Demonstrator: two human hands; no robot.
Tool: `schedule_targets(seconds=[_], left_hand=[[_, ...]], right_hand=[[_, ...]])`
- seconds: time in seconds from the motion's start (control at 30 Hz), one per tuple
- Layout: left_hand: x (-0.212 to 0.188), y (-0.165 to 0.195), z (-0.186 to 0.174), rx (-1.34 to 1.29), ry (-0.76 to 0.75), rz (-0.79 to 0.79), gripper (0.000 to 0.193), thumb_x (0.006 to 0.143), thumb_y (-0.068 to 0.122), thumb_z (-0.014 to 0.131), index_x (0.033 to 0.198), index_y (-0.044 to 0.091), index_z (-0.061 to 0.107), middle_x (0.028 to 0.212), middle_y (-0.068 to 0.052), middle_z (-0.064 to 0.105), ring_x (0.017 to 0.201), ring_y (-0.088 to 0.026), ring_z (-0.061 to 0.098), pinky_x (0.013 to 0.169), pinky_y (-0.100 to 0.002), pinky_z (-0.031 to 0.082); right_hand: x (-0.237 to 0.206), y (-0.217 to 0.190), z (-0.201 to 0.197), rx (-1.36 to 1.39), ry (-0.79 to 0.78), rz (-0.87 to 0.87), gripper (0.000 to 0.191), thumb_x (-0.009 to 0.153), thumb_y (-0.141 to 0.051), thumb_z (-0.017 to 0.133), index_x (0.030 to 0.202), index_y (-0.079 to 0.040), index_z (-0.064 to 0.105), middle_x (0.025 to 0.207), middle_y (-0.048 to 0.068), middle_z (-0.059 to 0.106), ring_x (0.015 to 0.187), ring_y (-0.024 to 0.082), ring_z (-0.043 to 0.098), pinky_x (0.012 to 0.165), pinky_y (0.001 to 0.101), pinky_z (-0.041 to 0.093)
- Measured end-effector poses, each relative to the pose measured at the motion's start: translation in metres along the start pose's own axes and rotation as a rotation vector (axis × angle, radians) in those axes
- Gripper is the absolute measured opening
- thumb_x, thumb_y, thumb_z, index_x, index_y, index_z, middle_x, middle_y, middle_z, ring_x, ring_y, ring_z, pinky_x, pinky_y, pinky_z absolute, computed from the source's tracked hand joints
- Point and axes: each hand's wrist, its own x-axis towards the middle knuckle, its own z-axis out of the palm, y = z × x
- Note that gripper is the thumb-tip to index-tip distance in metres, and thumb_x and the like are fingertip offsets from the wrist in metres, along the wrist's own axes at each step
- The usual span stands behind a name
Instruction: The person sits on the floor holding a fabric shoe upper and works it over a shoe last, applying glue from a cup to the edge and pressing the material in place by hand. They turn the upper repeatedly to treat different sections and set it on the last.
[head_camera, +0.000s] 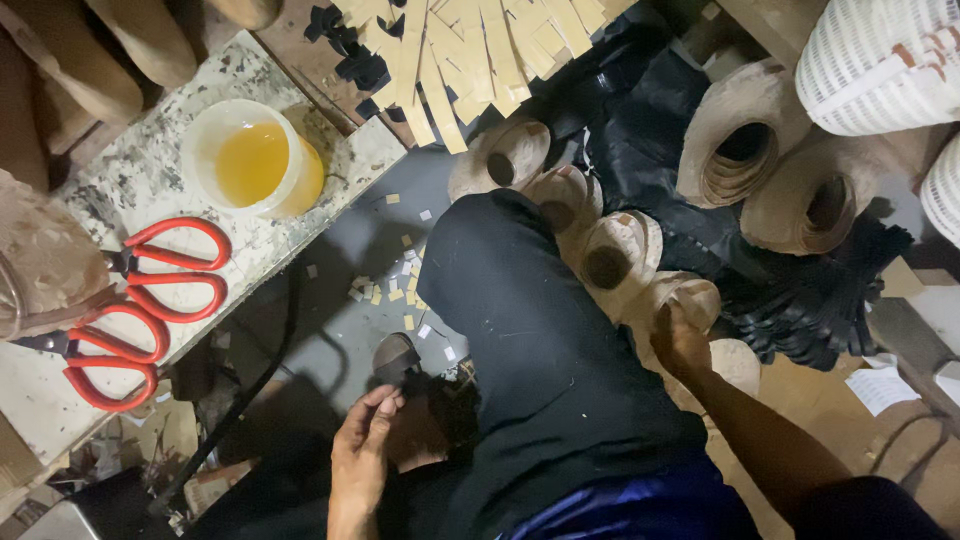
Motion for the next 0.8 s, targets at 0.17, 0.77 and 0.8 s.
schedule_targets(seconds=[0.17,0.77,0.8], left_hand=[[-0.004,0.013,0.004,0.096,0.061,-0.059,0.038,0.098,0.016,0.06,0.13,-0.004,0.064,0.114,-0.011,0.074,0.108,-0.016,0.065,0.099,-0.03,0.049],[0.034,0.2,-0.049,0.355,0.442,0.521,0.055,0.099,0.022,0.064,0.145,0.002,0.045,0.107,-0.01,0.072,0.099,-0.016,0.068,0.088,-0.032,0.054],[0.044,0.21,-0.059,0.346,0.485,0.55,0.063,0.097,0.022,0.063,0.151,0.003,0.037,0.103,-0.011,0.072,0.092,-0.018,0.069,0.083,-0.033,0.055]], right_hand=[[-0.008,0.002,-0.022,0.047,0.011,-0.224,0.036,0.098,-0.028,0.06,0.128,-0.008,0.06,0.106,0.017,0.072,0.092,0.033,0.071,0.084,0.0427,0.057],[0.073,-0.077,-0.098,0.235,0.357,-0.782,0.039,0.115,-0.015,0.064,0.142,0.01,0.052,0.103,0.021,0.063,0.083,0.022,0.063,0.077,0.0355,0.054],[0.076,-0.08,-0.096,0.355,0.314,-0.797,0.042,0.114,-0.016,0.063,0.146,0.009,0.051,0.101,0.019,0.061,0.081,0.02,0.062,0.073,0.0324,0.053]])
